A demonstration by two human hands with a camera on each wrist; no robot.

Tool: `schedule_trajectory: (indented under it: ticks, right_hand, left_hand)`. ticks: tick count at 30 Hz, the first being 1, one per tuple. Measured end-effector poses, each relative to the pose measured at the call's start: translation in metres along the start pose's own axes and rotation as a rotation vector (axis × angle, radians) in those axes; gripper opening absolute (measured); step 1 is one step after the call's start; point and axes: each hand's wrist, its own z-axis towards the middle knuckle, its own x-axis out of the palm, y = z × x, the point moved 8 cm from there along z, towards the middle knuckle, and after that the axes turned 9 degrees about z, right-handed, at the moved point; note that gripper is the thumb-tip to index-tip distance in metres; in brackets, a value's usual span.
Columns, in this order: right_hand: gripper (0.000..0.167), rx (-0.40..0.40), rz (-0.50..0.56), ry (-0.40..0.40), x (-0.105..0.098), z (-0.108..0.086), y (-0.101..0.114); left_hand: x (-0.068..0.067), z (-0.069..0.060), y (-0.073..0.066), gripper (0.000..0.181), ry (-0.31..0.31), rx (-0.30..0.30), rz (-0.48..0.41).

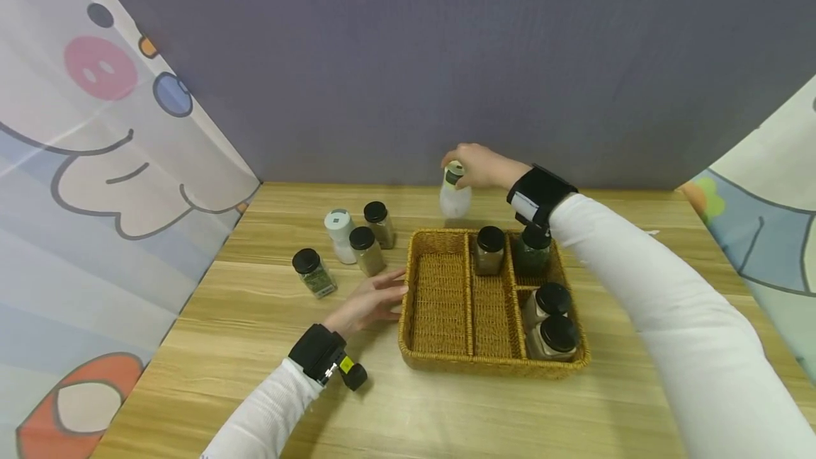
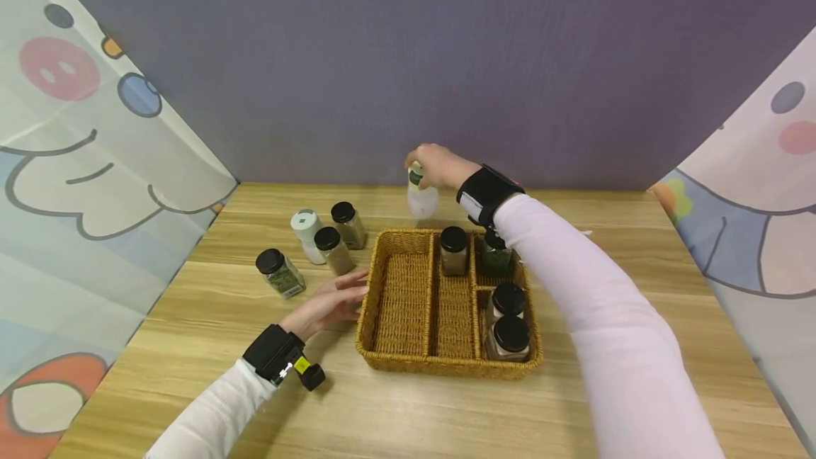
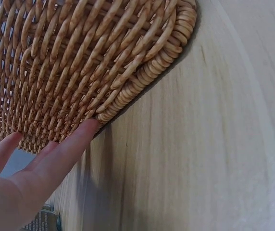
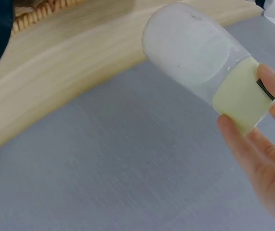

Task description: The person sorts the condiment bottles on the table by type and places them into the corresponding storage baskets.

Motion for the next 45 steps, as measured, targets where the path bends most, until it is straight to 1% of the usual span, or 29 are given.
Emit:
schedule_trajectory:
  ticks: [9, 17, 21, 27, 34, 38, 40, 45]
  right_hand:
    - [0.046, -0.028, -0.012, -0.001, -0.007, -0.006, 0.010]
    - [0.046, -0.075, -0.026, 0.013, -0.006, -0.019, 0.022]
    - [0.045, -0.098, -0.025, 0.030, -0.001, -0.023, 0.029]
    - [0.046, -0.131, -0.033, 0.057, 0.008, -0.028, 0.044]
    - [0.046, -0.152, -0.047, 0.091, 0.020, -0.033, 0.055]
    - [0.045, -0.157, -0.058, 0.105, 0.026, -0.035, 0.060]
    - [0.045, -0.157, -0.065, 0.107, 0.027, -0.035, 0.060]
    - [0.046, -0.155, -0.053, 0.101, 0.029, -0.039, 0.063]
  left_hand:
    - [0.000, 0.000, -0.001, 0.062, 0.002, 0.004, 0.002]
    - [-0.002, 0.001, 0.000, 0.064, 0.001, 0.014, 0.022]
    - [-0.004, 0.002, 0.000, 0.068, -0.006, 0.021, 0.035]
    - [-0.006, 0.002, 0.000, 0.071, -0.010, 0.027, 0.022]
    - [-0.012, 0.008, 0.008, 0.076, -0.017, 0.017, 0.059]
    - [-0.011, 0.007, 0.006, 0.078, -0.007, 0.032, 0.055]
    - [-0.011, 0.008, 0.008, 0.078, -0.007, 0.029, 0.042]
    - [-0.008, 0.004, 0.004, 0.066, -0.012, 0.001, -0.004]
